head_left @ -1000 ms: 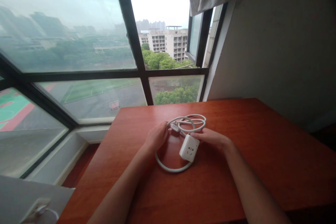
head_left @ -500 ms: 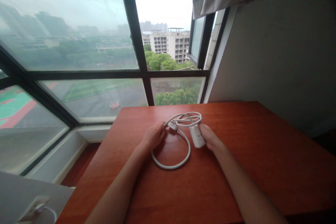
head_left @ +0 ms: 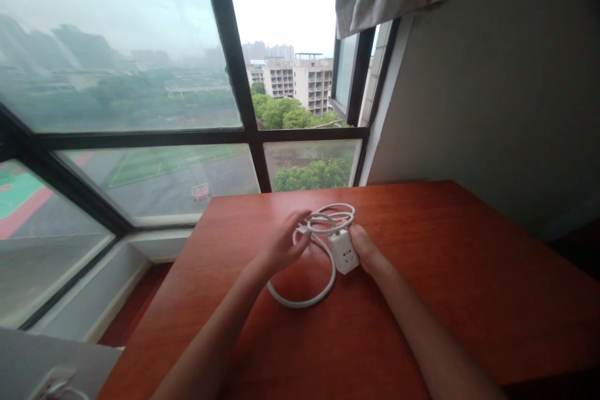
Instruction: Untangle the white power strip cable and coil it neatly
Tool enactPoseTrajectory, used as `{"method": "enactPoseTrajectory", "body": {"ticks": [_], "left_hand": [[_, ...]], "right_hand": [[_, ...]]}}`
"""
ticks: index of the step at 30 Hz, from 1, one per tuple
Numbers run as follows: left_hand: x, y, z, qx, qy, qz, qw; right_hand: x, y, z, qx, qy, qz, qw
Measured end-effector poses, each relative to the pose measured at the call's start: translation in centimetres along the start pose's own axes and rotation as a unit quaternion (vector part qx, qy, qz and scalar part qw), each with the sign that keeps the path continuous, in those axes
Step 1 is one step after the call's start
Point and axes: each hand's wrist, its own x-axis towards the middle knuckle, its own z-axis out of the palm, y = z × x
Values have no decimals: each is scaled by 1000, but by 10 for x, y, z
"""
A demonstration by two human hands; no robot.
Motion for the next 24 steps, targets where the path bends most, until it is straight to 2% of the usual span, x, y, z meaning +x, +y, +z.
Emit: {"method": "enactPoseTrajectory", "body": {"ticks": [3,6,8,11,14,16,18,21,24], "left_hand": [[23,24,-3,88,-73,12,993],[49,42,1,208,-164,28,964],[63,49,7,248,-218,6,944],[76,54,15,263,-259,-20,929],[77,50,15,235,-253,-18,939],[73,44,12,201,-233,-26,951],[68,38,8,167,-212,-42,962],[63,32,3,142,-175,-63,972],[60,31,1,135,-128,-74,980]], "right_hand": [[-3,-4,4,-5,-2,-8,1000],[-4,-6,5,-14,-24,-11,1000],[-3,-6,4,-12,-43,-13,999],[0,-8,-3,-7,-37,-14,999],[3,-10,-14,75,-18,27,997],[5,-12,-20,148,4,69,987],[5,-13,-22,184,32,84,979],[2,-17,-20,171,61,37,983],[-3,-22,-16,105,57,-33,992]]}}
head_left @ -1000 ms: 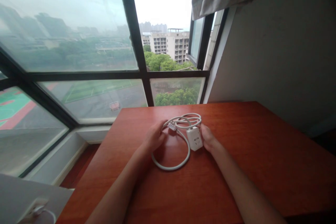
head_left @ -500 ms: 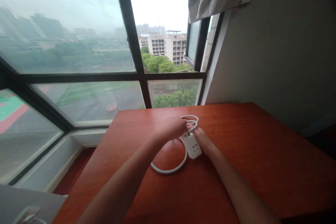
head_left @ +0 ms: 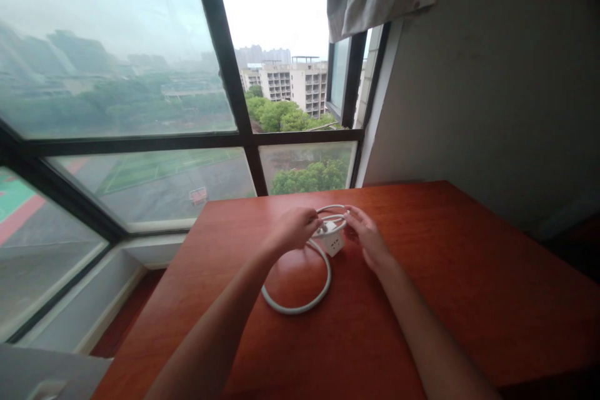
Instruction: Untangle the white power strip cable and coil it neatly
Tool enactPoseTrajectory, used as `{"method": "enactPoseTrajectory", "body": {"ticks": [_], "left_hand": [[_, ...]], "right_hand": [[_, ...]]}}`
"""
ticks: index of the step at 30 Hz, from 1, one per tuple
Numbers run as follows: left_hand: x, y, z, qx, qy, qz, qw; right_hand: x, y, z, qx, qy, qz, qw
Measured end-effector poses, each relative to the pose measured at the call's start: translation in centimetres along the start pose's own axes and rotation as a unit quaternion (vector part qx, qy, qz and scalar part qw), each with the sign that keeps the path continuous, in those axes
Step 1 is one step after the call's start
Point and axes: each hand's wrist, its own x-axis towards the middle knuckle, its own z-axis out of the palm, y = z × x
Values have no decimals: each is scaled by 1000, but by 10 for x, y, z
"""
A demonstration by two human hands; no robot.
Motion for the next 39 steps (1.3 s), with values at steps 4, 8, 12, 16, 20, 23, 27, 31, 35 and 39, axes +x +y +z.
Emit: {"method": "enactPoseTrajectory", "body": {"ticks": [4,8,12,16,20,23,27,31,35,39], "left_hand": [[-2,-7,-3,-63,99,-42,992],[-10,-23,-13,-230,215,-99,944],[-26,-46,-29,-454,279,-118,838],[-50,-78,-40,-553,349,-124,746],[-75,-110,-41,-566,350,-151,731],[-89,-128,-37,-577,333,-188,722],[-97,-140,-31,-567,341,-236,711],[-97,-133,-28,-559,341,-233,719],[-97,-111,-32,-564,296,-188,748],[-98,-82,-35,-495,191,-122,839]], "right_hand": [[-1,0,2,-75,-29,-61,995],[4,4,0,-109,-19,-95,989],[8,7,-5,-139,-23,-100,985],[14,13,-15,-204,-17,-100,974],[19,16,-24,-308,8,-115,944],[18,14,-27,-388,40,-130,912],[16,12,-29,-459,49,-129,878],[17,16,-33,-496,53,-130,857],[19,24,-35,-518,45,-135,843],[23,28,-40,-521,40,-156,838]]}}
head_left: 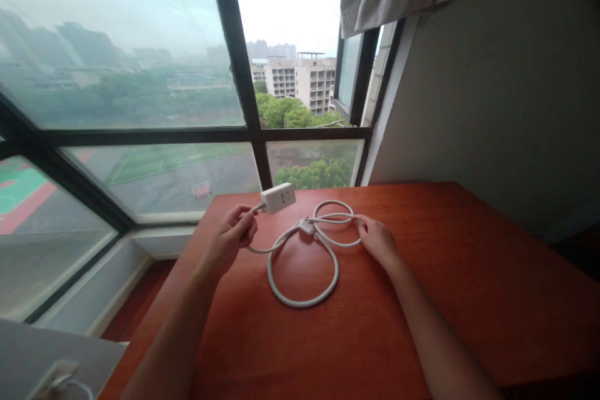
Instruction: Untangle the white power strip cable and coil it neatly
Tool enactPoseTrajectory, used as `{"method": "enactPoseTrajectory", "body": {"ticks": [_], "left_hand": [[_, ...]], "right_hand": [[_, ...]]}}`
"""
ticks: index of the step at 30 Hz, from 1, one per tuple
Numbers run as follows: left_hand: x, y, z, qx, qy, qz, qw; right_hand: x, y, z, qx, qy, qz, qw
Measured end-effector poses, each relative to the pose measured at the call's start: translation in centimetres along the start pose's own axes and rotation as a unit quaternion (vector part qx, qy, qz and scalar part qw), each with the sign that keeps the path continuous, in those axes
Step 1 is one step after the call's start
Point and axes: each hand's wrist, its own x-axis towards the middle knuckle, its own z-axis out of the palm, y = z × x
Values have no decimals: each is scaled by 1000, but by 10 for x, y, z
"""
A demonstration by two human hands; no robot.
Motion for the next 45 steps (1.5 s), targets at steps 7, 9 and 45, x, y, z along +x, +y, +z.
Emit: {"method": "enactPoseTrajectory", "body": {"ticks": [7,9,45], "left_hand": [[-27,9,45,388,-197,135,890],[-35,6,52,469,-233,143,840],[-66,-2,53,571,-334,116,741]], "right_hand": [[9,18,-12,-86,5,36,996],[9,21,-14,-103,11,42,994],[-15,-49,10,219,-159,31,962]]}}
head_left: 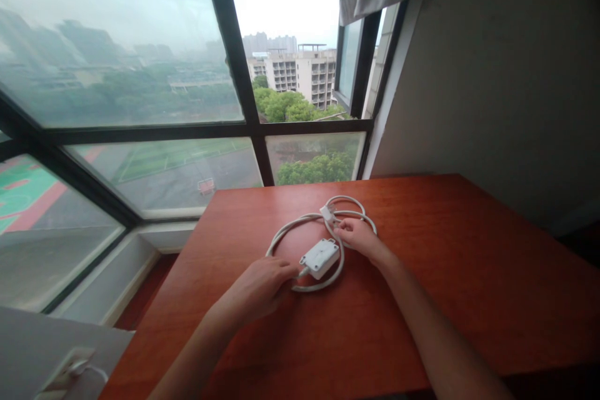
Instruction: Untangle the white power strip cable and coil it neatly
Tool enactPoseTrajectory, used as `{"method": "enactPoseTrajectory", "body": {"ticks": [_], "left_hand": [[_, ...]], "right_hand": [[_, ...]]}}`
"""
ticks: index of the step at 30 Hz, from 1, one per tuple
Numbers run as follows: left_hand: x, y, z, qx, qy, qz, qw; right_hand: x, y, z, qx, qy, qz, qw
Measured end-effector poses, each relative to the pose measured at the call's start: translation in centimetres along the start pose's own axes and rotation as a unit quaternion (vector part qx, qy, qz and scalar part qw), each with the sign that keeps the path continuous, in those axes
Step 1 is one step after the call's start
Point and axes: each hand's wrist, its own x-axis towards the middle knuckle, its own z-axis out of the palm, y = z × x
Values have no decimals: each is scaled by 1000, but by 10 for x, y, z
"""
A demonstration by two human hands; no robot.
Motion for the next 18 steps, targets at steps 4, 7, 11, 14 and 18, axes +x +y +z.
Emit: {"method": "enactPoseTrajectory", "body": {"ticks": [4,7,11,14,18], "left_hand": [[5,-3,4,19,-1,-31,999],[15,-2,11,42,2,-61,997],[32,3,15,48,30,-64,996],[36,0,13,17,64,-49,997],[28,-22,12,19,207,-169,963]], "right_hand": [[-5,-12,-13,76,-15,14,997],[-9,-20,-13,152,-43,18,987],[-12,-25,-7,260,-52,17,964],[-10,-24,-3,341,-14,28,940],[-7,-22,1,453,52,23,890]]}}
